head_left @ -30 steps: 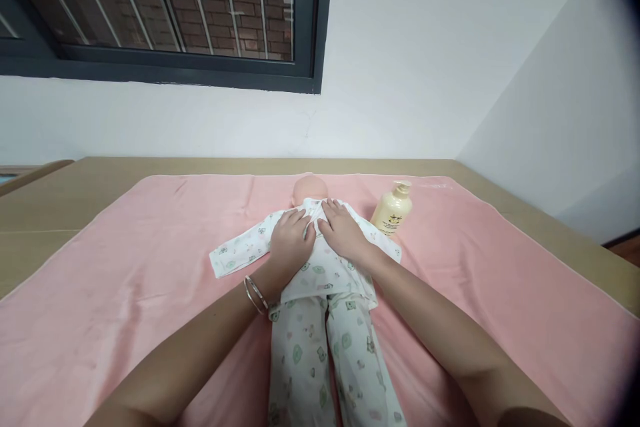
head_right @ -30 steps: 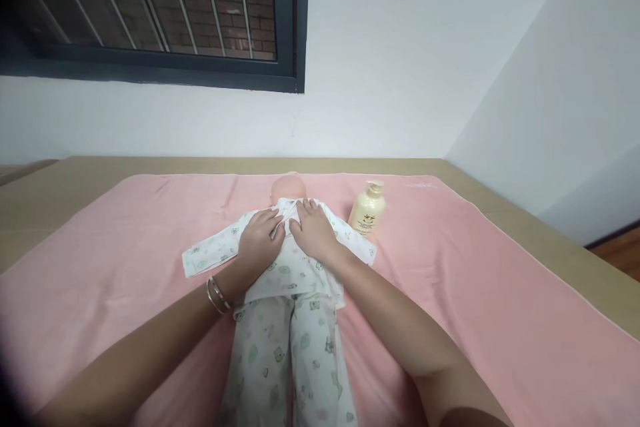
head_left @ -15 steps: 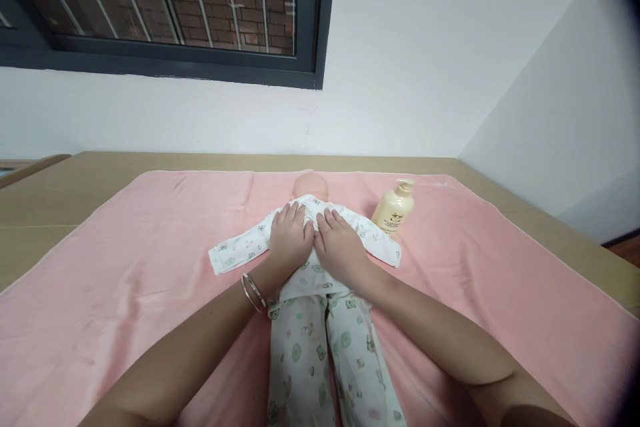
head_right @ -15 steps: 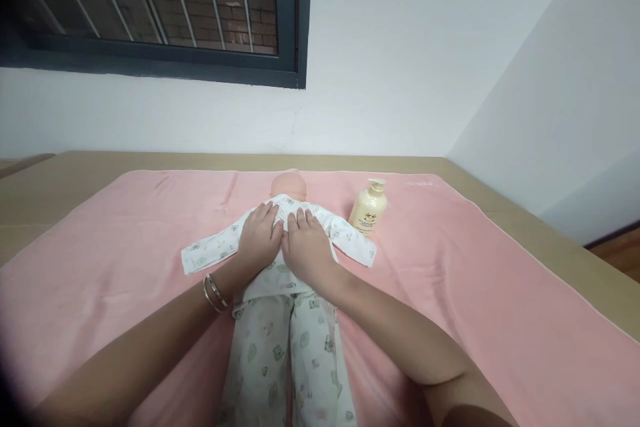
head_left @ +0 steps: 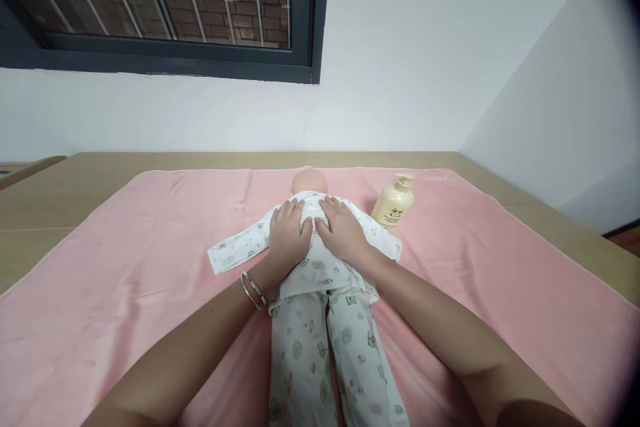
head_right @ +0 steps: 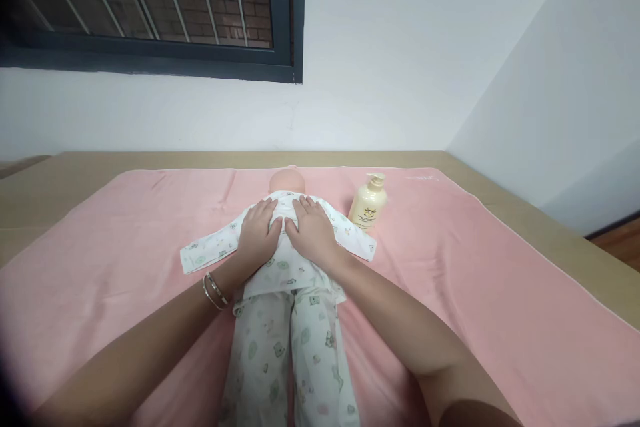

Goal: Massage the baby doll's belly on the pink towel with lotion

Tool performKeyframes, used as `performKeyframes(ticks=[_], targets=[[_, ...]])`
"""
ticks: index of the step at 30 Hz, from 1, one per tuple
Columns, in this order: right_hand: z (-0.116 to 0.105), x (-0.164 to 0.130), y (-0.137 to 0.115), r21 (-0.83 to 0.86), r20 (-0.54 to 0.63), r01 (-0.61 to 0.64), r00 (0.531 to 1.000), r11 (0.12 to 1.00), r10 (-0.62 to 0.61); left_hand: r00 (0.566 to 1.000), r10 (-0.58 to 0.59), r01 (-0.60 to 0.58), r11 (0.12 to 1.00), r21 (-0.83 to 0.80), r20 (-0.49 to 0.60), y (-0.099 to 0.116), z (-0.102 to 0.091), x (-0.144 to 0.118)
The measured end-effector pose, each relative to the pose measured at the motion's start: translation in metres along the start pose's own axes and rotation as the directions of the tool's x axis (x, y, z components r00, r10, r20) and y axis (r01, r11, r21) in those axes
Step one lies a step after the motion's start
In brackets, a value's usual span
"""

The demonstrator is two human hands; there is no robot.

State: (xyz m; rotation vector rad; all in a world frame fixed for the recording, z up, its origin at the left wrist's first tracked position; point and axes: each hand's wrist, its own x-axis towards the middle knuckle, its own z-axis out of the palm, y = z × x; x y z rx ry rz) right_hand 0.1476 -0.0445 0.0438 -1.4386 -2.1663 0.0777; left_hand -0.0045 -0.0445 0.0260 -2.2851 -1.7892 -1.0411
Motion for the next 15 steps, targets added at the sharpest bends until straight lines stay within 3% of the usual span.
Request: performKeyframes(ticks=[4,10,15], targets=[[0.0,-0.0017,-0.0011,-0.001,-0.009,0.013,1.0,1.0,-0.014,1.0,0.028,-0.028,0.999,0.027,-0.004,-0.0001,-0.0019,-0.0001],[0.0008,-0.001,0.0007,0.008,-0.006,0.008,1.0,1.0,-0.008,0.954,0.299,-0.299,0.953,0.058,-0.004,-0.0009,-0.0081,0.0012],[0.0021,0.0017,0.0033,0.012,0.009,0.009,1.0,1.0,-0.009,0.948,0.314,-0.313,0.949,0.024,-0.059,-0.0009,-0.0094,0.0017]])
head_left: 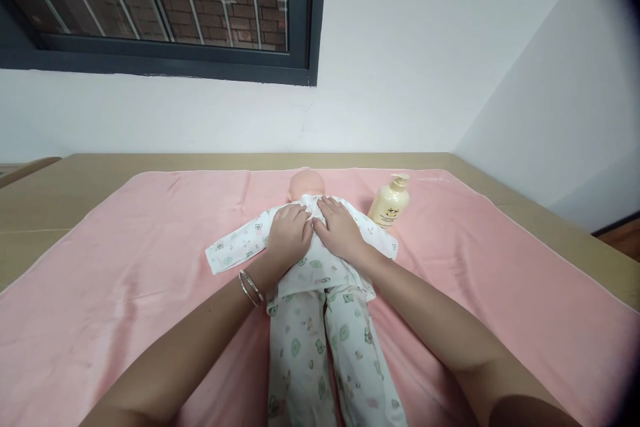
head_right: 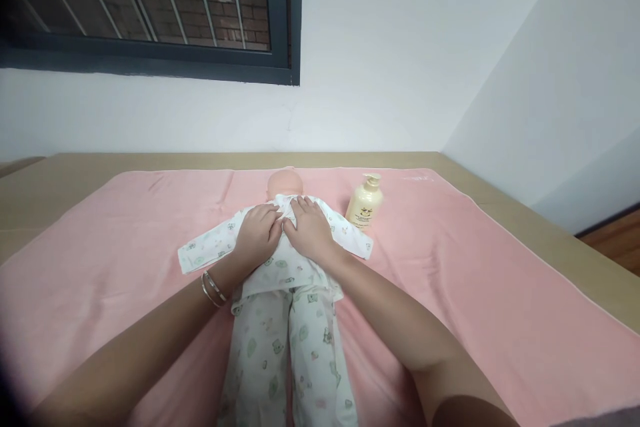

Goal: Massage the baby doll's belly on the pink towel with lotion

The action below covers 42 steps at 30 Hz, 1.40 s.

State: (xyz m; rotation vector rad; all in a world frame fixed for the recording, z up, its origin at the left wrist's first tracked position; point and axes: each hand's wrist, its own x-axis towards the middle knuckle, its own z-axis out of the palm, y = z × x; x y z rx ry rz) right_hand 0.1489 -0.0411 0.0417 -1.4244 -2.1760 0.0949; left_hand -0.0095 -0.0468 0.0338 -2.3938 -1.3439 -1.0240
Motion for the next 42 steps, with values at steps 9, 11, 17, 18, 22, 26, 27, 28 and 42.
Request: performKeyframes(ticks=[9,11,17,18,22,26,27,28,42], targets=[[-0.005,-0.002,-0.006,-0.041,-0.006,-0.008,1.0,0.999,0.008,0.98,-0.151,0.143,0.988,-0.065,-0.131,0.003,0.004,-0.007],[-0.007,-0.005,-0.011,-0.078,-0.011,-0.013,1.0,0.997,0.012,0.969,-0.212,0.204,0.977,-0.069,-0.128,0.002,0.006,-0.009],[-0.012,-0.018,-0.025,-0.19,-0.007,0.009,1.0,0.982,-0.01,0.949,-0.315,0.315,0.948,-0.042,0.011,-0.002,0.009,-0.006],[-0.013,-0.019,-0.026,-0.202,-0.009,0.02,1.0,0.979,-0.022,0.947,-0.321,0.321,0.946,-0.044,0.02,-0.003,0.01,-0.005],[-0.013,-0.022,-0.026,-0.204,-0.028,0.03,0.999,0.979,-0.036,0.947,-0.317,0.319,0.945,-0.065,0.044,-0.004,0.01,-0.003],[-0.013,-0.019,-0.024,-0.157,-0.048,-0.004,0.999,0.988,-0.004,0.957,-0.284,0.288,0.954,-0.088,0.051,-0.005,0.008,-0.004],[-0.013,-0.018,-0.023,-0.145,-0.05,-0.011,0.999,0.989,0.004,0.964,-0.26,0.264,0.96,-0.094,0.051,-0.005,0.008,-0.004],[-0.013,-0.016,-0.022,-0.132,-0.05,-0.016,0.999,0.991,0.01,0.971,-0.232,0.236,0.967,-0.099,0.049,-0.005,0.007,-0.005],[-0.003,-0.006,-0.008,-0.039,-0.068,-0.014,0.998,0.999,0.011,0.944,-0.328,0.322,0.937,-0.136,-0.022,-0.003,0.011,-0.006]])
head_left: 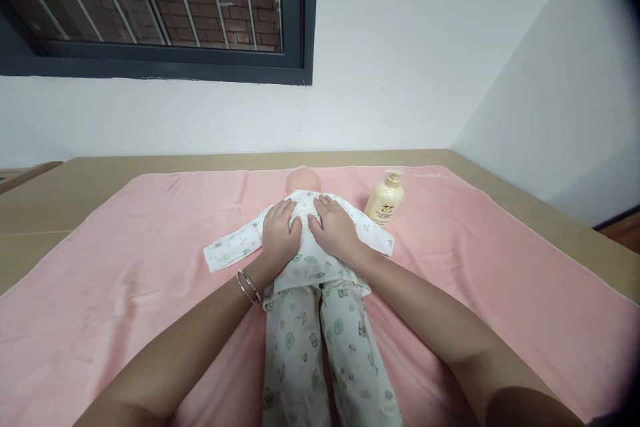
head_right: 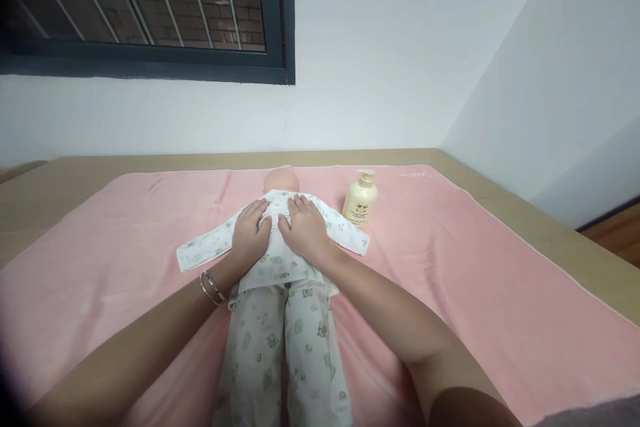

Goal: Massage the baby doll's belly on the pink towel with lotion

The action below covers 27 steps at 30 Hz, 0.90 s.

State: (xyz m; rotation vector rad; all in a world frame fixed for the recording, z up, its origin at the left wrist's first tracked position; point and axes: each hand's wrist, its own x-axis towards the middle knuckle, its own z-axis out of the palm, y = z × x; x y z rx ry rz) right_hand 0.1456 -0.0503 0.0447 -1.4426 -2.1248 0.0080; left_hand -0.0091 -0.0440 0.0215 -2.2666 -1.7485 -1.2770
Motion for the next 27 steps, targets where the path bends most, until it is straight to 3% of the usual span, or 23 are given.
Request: performKeyframes(ticks=[9,14,19,24,27], targets=[[-0.005,-0.003,-0.002,-0.054,-0.043,0.024,0.999,0.998,-0.027,1.0,-0.015,0.015,0.999,-0.048,0.004,0.002,-0.002,0.0],[-0.005,-0.006,-0.006,-0.034,-0.184,0.18,0.966,0.983,-0.184,0.996,-0.009,-0.001,0.993,-0.114,-0.089,-0.002,0.0,-0.003],[0.0,-0.003,-0.003,0.019,-0.037,0.223,0.974,0.975,-0.222,0.994,0.004,-0.019,0.989,-0.146,-0.105,-0.004,0.003,-0.005],[-0.002,-0.006,0.003,0.04,-0.109,0.198,0.975,0.979,-0.193,0.994,0.008,-0.024,0.988,-0.153,-0.105,0.0,0.004,-0.008],[0.0,-0.007,0.006,0.074,-0.005,0.184,0.983,0.98,-0.184,0.995,0.006,-0.022,0.987,-0.16,-0.102,0.002,0.006,-0.008]])
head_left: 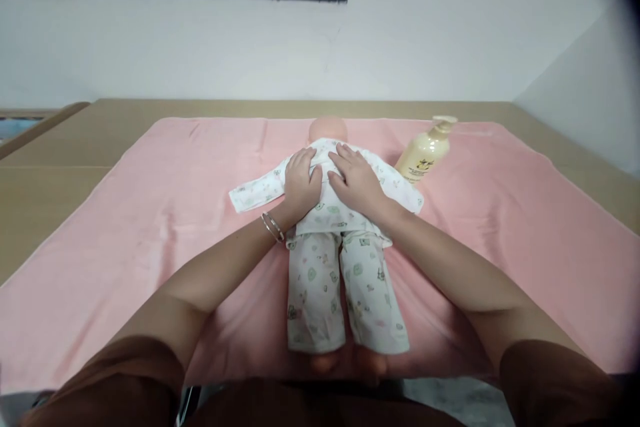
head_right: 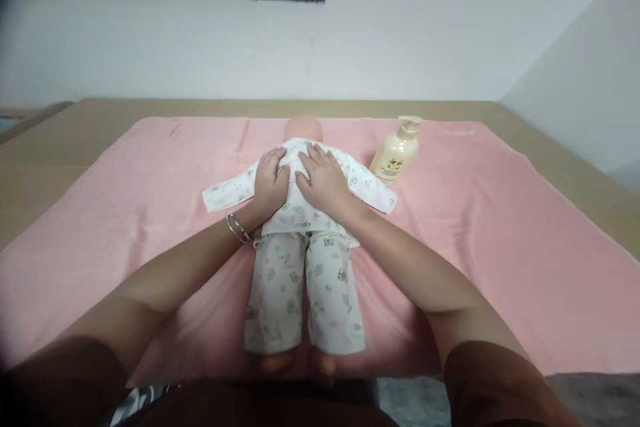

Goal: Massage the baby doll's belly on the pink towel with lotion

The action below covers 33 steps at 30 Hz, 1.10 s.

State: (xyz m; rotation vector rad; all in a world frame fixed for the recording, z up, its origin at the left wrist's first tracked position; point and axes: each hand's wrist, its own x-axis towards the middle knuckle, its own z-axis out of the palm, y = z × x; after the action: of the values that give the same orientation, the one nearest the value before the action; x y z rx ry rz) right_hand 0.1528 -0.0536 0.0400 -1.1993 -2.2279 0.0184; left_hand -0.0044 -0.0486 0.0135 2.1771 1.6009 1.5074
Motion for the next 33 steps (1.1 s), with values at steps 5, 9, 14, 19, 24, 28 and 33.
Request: performKeyframes(ticks=[5,9,14,19,24,28,33], targets=[[-0.003,-0.001,0.0,-0.029,-0.022,-0.03,0.999,0.999,0.029,0.999,-0.035,0.035,0.999,-0.014,0.016,0.002,0.002,0.001],[-0.007,0.0,-0.001,-0.063,0.003,-0.03,1.0,0.998,0.03,0.999,-0.031,0.031,0.999,-0.013,0.022,0.002,0.001,0.002],[0.001,0.007,0.004,-0.025,0.14,-0.034,0.99,0.999,0.037,0.993,-0.02,0.018,1.0,0.026,0.114,0.001,0.0,0.005],[-0.014,0.0,-0.017,-0.13,0.217,-0.061,0.972,0.99,0.089,0.988,-0.015,0.005,0.998,0.064,0.151,0.001,-0.002,0.009],[-0.077,-0.027,-0.057,-0.122,0.481,0.19,0.87,0.974,-0.109,0.987,-0.005,-0.006,0.998,0.068,0.16,0.0,-0.008,0.011],[-0.133,-0.035,-0.051,0.018,0.559,0.268,0.796,0.963,-0.232,0.978,-0.082,0.065,0.993,0.095,0.191,0.029,-0.012,0.011],[-0.185,-0.029,-0.008,-0.24,0.247,-0.111,0.954,0.964,0.172,0.915,-0.076,0.2,0.939,-0.279,0.397,0.102,-0.004,0.024]])
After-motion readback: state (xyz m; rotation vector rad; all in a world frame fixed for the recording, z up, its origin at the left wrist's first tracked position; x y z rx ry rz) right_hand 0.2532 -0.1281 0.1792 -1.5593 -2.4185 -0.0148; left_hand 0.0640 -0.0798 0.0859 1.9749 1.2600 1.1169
